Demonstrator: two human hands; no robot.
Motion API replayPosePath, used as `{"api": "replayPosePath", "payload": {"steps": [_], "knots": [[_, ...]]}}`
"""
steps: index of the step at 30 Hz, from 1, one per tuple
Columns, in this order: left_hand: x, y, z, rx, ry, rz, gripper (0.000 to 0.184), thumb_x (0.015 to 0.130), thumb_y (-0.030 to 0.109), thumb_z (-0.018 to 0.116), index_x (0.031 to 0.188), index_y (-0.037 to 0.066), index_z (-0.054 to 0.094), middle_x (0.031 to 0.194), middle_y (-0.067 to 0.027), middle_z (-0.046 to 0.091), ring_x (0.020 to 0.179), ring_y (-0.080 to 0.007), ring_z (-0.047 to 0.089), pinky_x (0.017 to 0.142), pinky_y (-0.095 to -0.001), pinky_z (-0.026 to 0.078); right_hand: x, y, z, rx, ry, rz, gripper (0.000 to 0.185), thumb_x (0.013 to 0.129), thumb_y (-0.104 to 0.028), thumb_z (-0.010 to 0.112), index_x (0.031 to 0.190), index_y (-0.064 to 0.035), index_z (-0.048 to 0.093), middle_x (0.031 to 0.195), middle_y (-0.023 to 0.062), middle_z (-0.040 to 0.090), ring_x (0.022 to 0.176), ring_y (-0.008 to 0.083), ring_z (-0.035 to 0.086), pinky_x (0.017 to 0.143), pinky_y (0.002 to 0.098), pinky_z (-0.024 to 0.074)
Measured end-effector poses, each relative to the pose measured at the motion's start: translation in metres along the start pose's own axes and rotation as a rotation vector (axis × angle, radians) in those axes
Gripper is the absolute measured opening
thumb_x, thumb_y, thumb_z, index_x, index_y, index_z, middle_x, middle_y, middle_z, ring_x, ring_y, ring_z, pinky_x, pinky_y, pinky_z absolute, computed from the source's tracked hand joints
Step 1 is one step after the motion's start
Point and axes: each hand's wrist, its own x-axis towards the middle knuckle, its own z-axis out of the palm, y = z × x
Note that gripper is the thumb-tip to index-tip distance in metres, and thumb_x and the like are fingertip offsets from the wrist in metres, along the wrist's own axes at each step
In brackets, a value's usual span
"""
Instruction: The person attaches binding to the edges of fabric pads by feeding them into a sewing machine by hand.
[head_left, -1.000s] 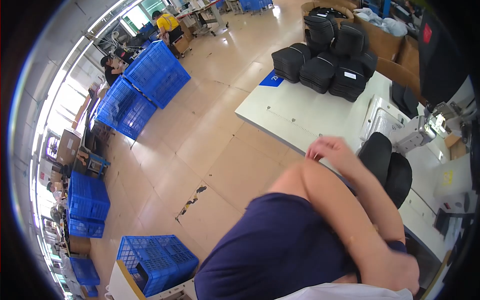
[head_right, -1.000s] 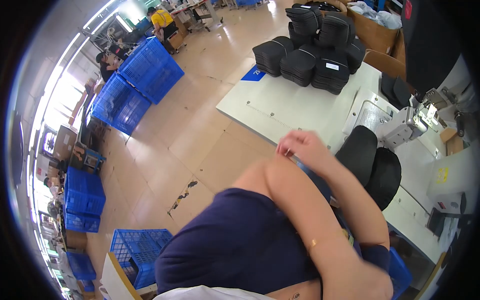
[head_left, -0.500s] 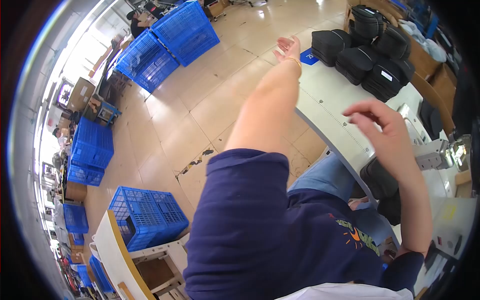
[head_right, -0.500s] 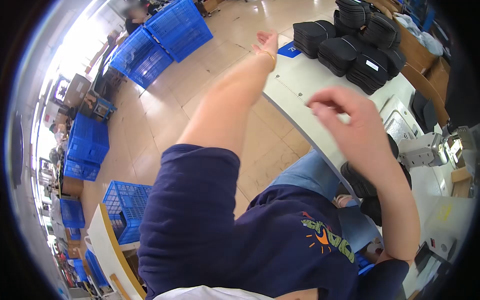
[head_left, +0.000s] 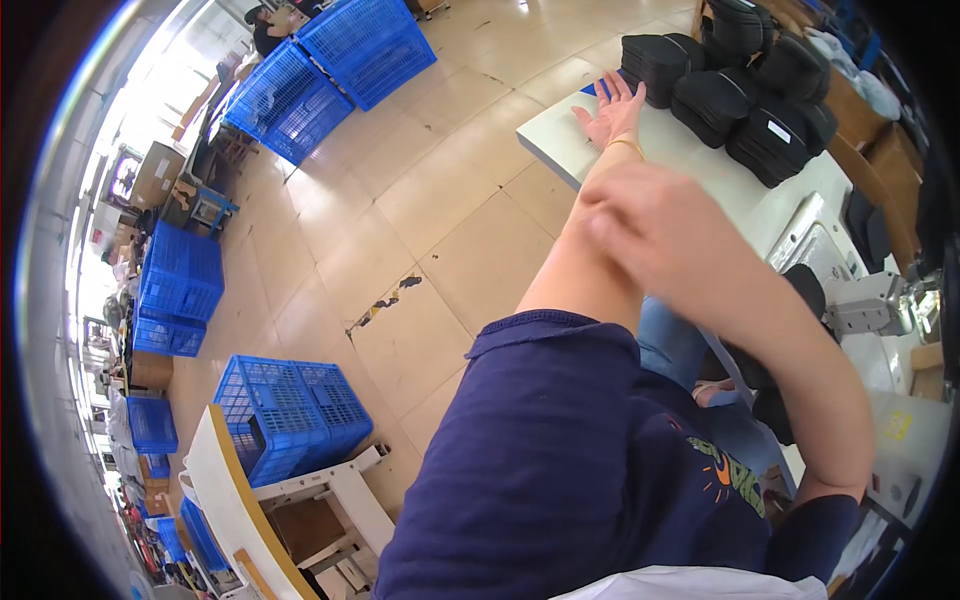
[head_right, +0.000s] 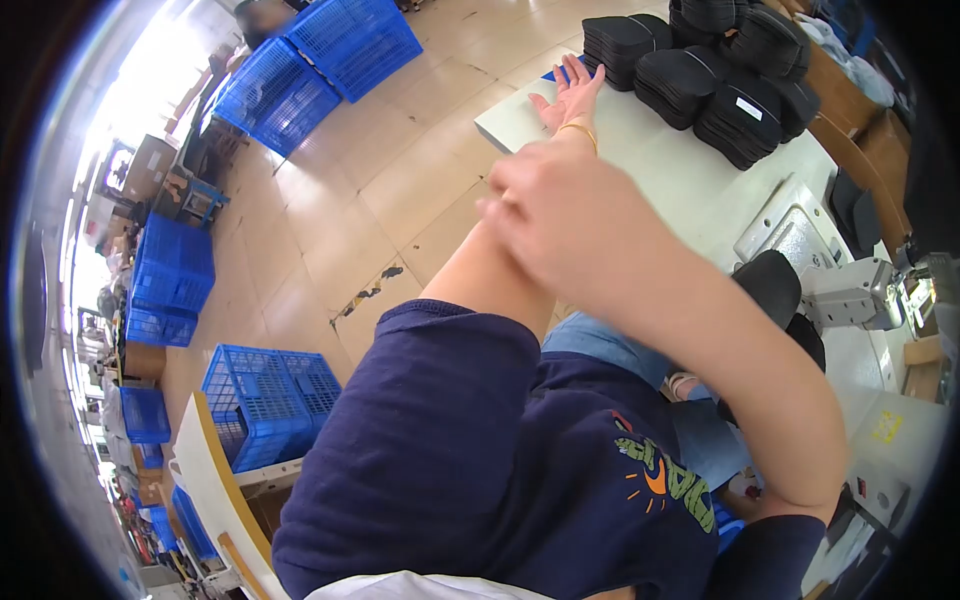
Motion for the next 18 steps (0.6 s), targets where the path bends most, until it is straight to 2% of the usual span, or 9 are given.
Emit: {"api": "replayPosePath", "payload": {"steps": [1,4,5,7,10,12,14,15,18], "knots": [[-0.001,-0.002,0.001,0.005,0.003,-0.003,0.081,0.090,0.062,0.059,0.154,0.020,0.031,0.152,-0.0009,0.040,0.138,-0.0203,0.044,0.117,-0.0626,0.005,0.002,-0.008,0.004,-0.023,-0.098,0.061,0.015,0.091,-0.012,0.062,0.095,0.0028,0.064,0.096,0.0160,0.066,0.089,0.0338,0.064,0.078,0.0401,0.0506],[-0.006,-0.004,0.004,-0.006,0.006,-0.008,0.081,0.091,0.063,0.057,0.154,0.020,0.030,0.153,-0.0001,0.040,0.138,-0.0207,0.044,0.117,-0.0629,0.003,-0.010,-0.034,0.013,0.002,0.057,-0.169,0.015,0.090,-0.014,0.063,0.085,0.0008,0.062,0.088,0.0150,0.064,0.085,0.0358,0.062,0.075,0.0432,0.0497],[-0.005,-0.002,0.004,-0.009,0.002,-0.011,0.081,0.091,0.063,0.057,0.154,0.020,0.030,0.153,0.0003,0.039,0.138,-0.0207,0.044,0.117,-0.0632,0.003,-0.011,-0.039,0.015,0.139,0.099,-0.235,0.020,0.089,-0.017,0.065,0.080,0.0001,0.061,0.082,0.0152,0.061,0.083,0.0352,0.061,0.074,0.0428,0.0497],[-0.004,-0.001,0.002,-0.021,0.001,-0.015,0.081,0.091,0.064,0.056,0.154,0.021,0.030,0.154,0.0012,0.038,0.138,-0.0207,0.043,0.116,-0.0638,0.003,-0.006,-0.040,0.016,0.010,0.106,-0.265,0.023,0.088,-0.021,0.063,0.074,-0.0038,0.063,0.075,0.0133,0.063,0.079,0.0306,0.064,0.080,0.0415,0.0490],[0.007,0.007,-0.011,0.024,-0.075,-0.068,0.082,0.090,0.066,0.056,0.155,0.024,0.029,0.157,0.0027,0.035,0.139,-0.0202,0.042,0.116,-0.0651,0.002,0.006,-0.017,0.018,-0.163,0.060,-0.246,0.024,0.086,-0.023,0.063,0.068,-0.0067,0.067,0.069,0.0113,0.066,0.081,0.0276,0.067,0.082,0.0433,0.0500],[0.005,0.004,-0.011,0.022,-0.058,-0.059,0.084,0.089,0.068,0.055,0.156,0.026,0.026,0.158,0.0037,0.034,0.137,-0.0206,0.043,0.115,-0.0659,0.002,0.010,-0.006,0.027,-0.167,-0.063,-0.208,0.023,0.083,-0.025,0.064,0.069,-0.0062,0.068,0.071,0.0105,0.068,0.081,0.0269,0.068,0.081,0.0437,0.0510],[0.006,0.005,-0.009,0.025,-0.067,-0.058,0.086,0.089,0.069,0.053,0.157,0.026,0.023,0.159,0.0031,0.033,0.136,-0.0210,0.044,0.115,-0.0658,0.002,0.003,-0.012,0.031,-0.325,0.145,-0.319,0.024,0.085,-0.025,0.064,0.070,-0.0067,0.069,0.071,0.0116,0.068,0.080,0.0271,0.067,0.075,0.0393,0.0531],[0.012,0.006,-0.012,-0.018,-0.010,-0.066,0.074,0.090,0.062,0.057,0.151,0.023,0.041,0.150,-0.0016,0.046,0.132,-0.0222,0.049,0.115,-0.0655,0.007,0.000,-0.015,0.034,-0.391,0.206,-0.356,0.025,0.086,-0.025,0.064,0.070,-0.0067,0.069,0.070,0.0121,0.068,0.080,0.0271,0.067,0.075,0.0379,0.0534],[0.016,0.005,-0.018,-0.020,0.005,-0.092,0.072,0.090,0.060,0.057,0.149,0.022,0.043,0.149,-0.0020,0.047,0.131,-0.0225,0.050,0.115,-0.0650,0.008,0.004,-0.012,0.036,-0.429,0.280,-0.452,0.027,0.090,-0.025,0.065,0.071,-0.0070,0.068,0.067,0.0105,0.066,0.078,0.0264,0.067,0.070,0.0333,0.0530]]}}
